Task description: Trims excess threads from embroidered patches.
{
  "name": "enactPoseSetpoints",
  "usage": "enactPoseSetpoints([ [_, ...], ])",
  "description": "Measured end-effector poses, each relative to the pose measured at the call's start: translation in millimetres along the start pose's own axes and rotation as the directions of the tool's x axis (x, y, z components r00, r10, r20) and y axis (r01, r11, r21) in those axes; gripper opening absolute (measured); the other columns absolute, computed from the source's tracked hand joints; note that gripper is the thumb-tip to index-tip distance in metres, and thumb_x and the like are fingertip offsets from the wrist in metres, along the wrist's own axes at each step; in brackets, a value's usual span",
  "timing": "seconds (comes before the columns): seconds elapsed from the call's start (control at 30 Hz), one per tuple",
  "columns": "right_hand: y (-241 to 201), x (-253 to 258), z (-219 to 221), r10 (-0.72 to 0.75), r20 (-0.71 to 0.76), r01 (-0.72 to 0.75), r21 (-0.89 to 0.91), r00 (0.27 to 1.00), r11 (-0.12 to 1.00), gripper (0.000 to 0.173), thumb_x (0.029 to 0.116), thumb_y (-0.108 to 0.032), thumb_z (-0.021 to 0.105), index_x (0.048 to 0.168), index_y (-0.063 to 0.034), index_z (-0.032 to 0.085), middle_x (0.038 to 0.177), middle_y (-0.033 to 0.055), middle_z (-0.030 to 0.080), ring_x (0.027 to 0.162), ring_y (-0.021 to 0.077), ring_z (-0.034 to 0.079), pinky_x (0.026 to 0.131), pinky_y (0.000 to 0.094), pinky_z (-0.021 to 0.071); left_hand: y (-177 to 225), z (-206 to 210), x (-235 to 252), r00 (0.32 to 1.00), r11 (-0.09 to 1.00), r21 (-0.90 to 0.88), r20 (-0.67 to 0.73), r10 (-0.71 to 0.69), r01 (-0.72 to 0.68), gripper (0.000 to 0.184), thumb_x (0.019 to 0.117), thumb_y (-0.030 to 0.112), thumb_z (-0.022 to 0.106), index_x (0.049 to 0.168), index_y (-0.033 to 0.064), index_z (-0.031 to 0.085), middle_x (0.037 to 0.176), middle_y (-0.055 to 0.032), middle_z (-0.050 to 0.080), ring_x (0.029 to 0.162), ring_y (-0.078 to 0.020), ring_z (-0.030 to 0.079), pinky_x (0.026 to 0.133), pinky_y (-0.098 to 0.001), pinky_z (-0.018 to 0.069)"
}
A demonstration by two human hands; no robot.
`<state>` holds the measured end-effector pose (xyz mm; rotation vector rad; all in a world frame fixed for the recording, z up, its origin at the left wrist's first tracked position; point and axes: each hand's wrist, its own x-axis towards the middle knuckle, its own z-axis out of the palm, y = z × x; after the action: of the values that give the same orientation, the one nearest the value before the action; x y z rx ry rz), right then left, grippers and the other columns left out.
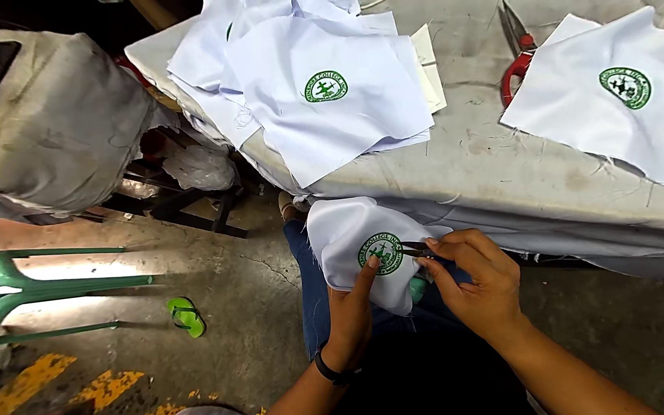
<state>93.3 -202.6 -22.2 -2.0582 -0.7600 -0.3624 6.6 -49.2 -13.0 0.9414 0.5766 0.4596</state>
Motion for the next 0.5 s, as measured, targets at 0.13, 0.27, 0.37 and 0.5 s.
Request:
enactPoseSetpoints([
  [0.13,0.5,-0.3,2.4,0.033,-0.018,-0.031,0.067,0.999,0.997,0.020,0.0942,-0.024,0.072,0.100,-0.0060,0.078,0.095,0.0079,0.070,0.085,0.0092,0.064,0.068,0.0197,0.0506,0.3,0.2,-0.3,1.000,1.000,0.001,0.003,0.007,-0.007,0.028,0.0958,-0.006,0.060,0.123,-0.0048,0.053,0.102,-0.0117,0.073,0.095,-0.0176,0.073,0.090,-0.0363,0.0610],
  [0.27,0.6,-1.4,4.1,0.079,0.001,-0.079,0.139,0.997,0.987,0.022,0.0936,-0.024,0.073,0.100,-0.0036,0.077,0.097,0.0085,0.069,0.085,0.0068,0.065,0.068,0.0172,0.0523,1.9,0.8,-0.3,1.000,1.000,-0.016,0.012,0.000,0.000,0.027,0.0960,-0.006,0.059,0.123,-0.0046,0.053,0.103,-0.0117,0.073,0.095,-0.0178,0.073,0.090,-0.0365,0.0610],
  [0.37,0.4,-1.1,4.7,0.008,-0.024,-0.006,0.099,1.000,0.995,0.020,0.0949,-0.023,0.072,0.100,-0.0045,0.078,0.094,0.0094,0.069,0.085,0.0090,0.064,0.069,0.0182,0.0506,3.1,1.2,-0.9,1.000,1.000,-0.020,0.011,-0.022,0.022,0.026,0.0964,-0.006,0.059,0.122,-0.0049,0.054,0.103,-0.0120,0.073,0.095,-0.0181,0.073,0.090,-0.0365,0.0610],
  [0.5,2.1,-0.5,5.5,0.077,0.017,-0.079,0.178,0.997,0.981,0.021,0.0931,-0.022,0.073,0.100,-0.0029,0.077,0.096,0.0076,0.069,0.084,0.0048,0.064,0.069,0.0157,0.0520,3.0,-0.5,-0.5,0.998,0.998,-0.037,0.043,-0.046,0.048,0.026,0.0982,-0.005,0.057,0.124,-0.0038,0.054,0.105,-0.0117,0.073,0.096,-0.0184,0.073,0.091,-0.0375,0.0608],
])
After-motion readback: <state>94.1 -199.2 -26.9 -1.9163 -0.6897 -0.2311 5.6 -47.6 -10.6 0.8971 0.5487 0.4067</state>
